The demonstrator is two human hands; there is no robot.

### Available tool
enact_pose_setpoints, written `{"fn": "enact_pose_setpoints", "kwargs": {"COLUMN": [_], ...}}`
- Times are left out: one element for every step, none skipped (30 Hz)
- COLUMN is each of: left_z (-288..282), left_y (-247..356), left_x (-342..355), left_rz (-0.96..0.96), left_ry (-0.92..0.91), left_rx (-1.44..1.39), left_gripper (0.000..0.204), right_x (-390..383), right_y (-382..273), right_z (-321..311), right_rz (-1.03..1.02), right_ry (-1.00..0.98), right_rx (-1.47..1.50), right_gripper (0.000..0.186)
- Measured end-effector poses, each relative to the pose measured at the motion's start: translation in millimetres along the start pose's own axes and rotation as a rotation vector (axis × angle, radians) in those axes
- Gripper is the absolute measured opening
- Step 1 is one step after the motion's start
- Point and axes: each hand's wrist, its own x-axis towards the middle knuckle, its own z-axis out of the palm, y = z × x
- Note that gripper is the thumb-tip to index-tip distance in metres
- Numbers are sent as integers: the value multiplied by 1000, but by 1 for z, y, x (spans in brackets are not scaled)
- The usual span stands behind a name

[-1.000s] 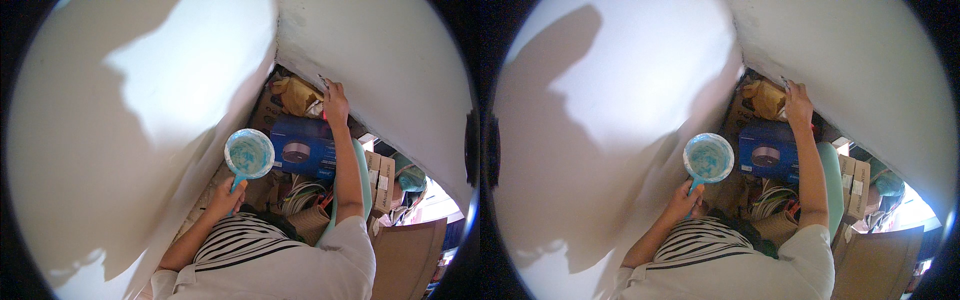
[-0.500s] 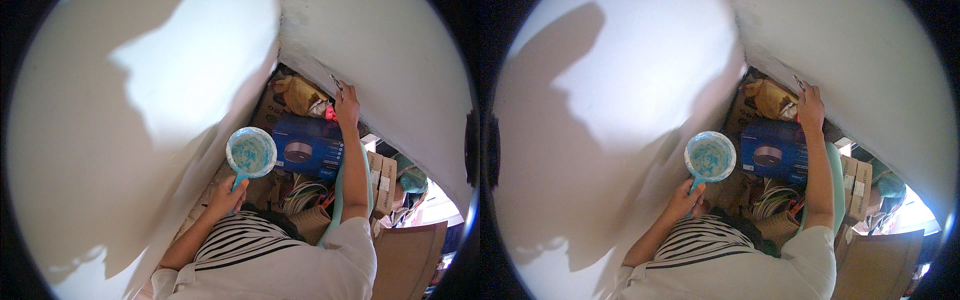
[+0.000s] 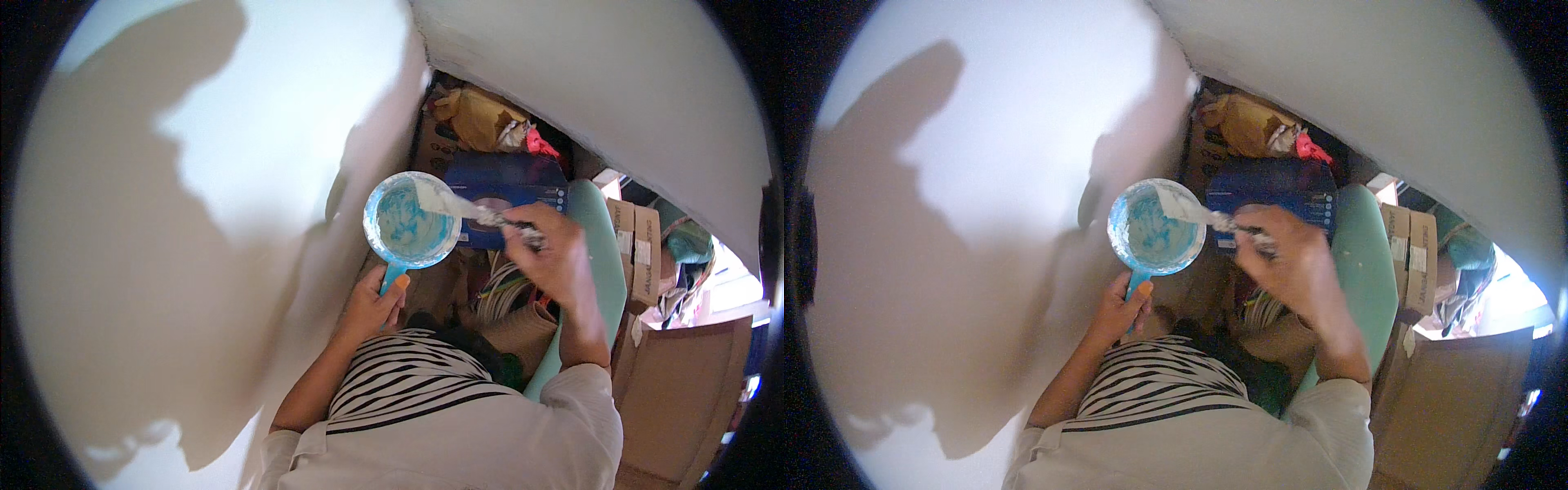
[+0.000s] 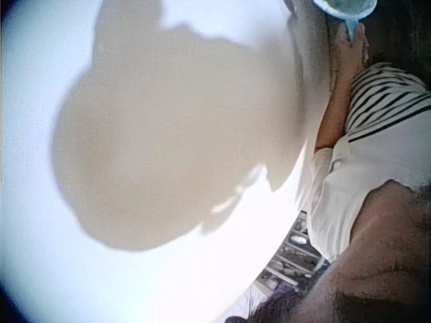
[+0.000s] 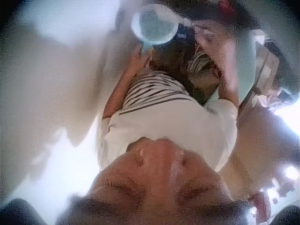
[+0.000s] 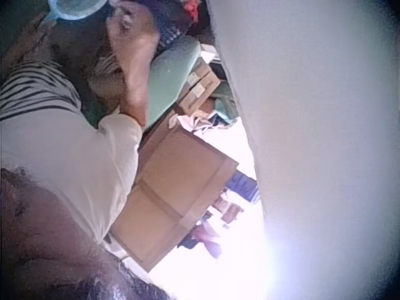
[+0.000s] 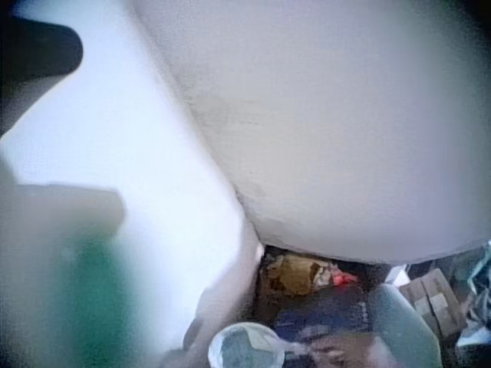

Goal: The person applies a white substance from a container onto a wall and ceiling corner using a putty knife.

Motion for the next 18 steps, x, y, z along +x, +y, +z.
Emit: {"fn": "enact_pose_setpoints", "kwargs": {"left_z": [-1, 0, 1, 1, 1, 2, 1, 1, 1, 0, 0, 2, 3, 4, 5, 6, 7, 7], "left_y": [2, 6, 8, 10, 9, 5, 3, 5, 6, 6, 7, 8, 8, 9, 8, 8, 6, 4], "left_x": [0, -1, -2, -2, -1, 0, 1, 1, 2, 2, 3, 2, 2, 2, 3, 3, 4, 4], "left_rz": [10, 22, 34, 45, 55, 66, 77, 88, 99, 110, 115, 120, 125, 124, 125, 127, 127, 126], "left_ry": [-11, -15, -12, -16, -26, -30, -32, -35, -41, -46, -46, -43, -39, -38, -33, -29, -19, -9], "left_rx": [17, 17, 11, 6, -1, -10, -20, -6, 5, 15, 14, 12, 10, 8, 6, 4, 9, 16], "left_gripper": [24, 24, 25, 25, 25, 26, 26, 26, 26, 26, 26, 25, 25, 25, 25, 26, 25, 25], "right_x": [-3, -6, -7, -8, -9, -9, -9, -9, -10, -11, -11, -12, -13, -14, -16, -17, -19, -20], "right_y": [0, 0, 0, 1, 0, -3, -5, -5, -5, -5, -5, -6, -7, -9, -10, -10, -9, -9], "right_z": [11, 20, 31, 41, 46, 49, 51, 53, 54, 56, 57, 58, 59, 60, 61, 64, 64, 65], "right_rz": [-41, -82, -86, -85, -85, -78, -72, -68, -64, -61, -59, -41, -25, -9, -11, -13, -15, -15], "right_ry": [-8, -16, -9, 0, 10, 0, -10, -20, -31, -43, -55, -57, -60, -62, -60, -58, -57, -67], "right_rx": [-32, -63, -59, -59, -57, -62, -66, -69, -91, -112, -133, -111, -88, -66, -61, -57, -53, -34], "right_gripper": [16, 16, 17, 17, 18, 18, 17, 17, 17, 17, 16, 16, 16, 16, 16, 16, 16, 16]}}
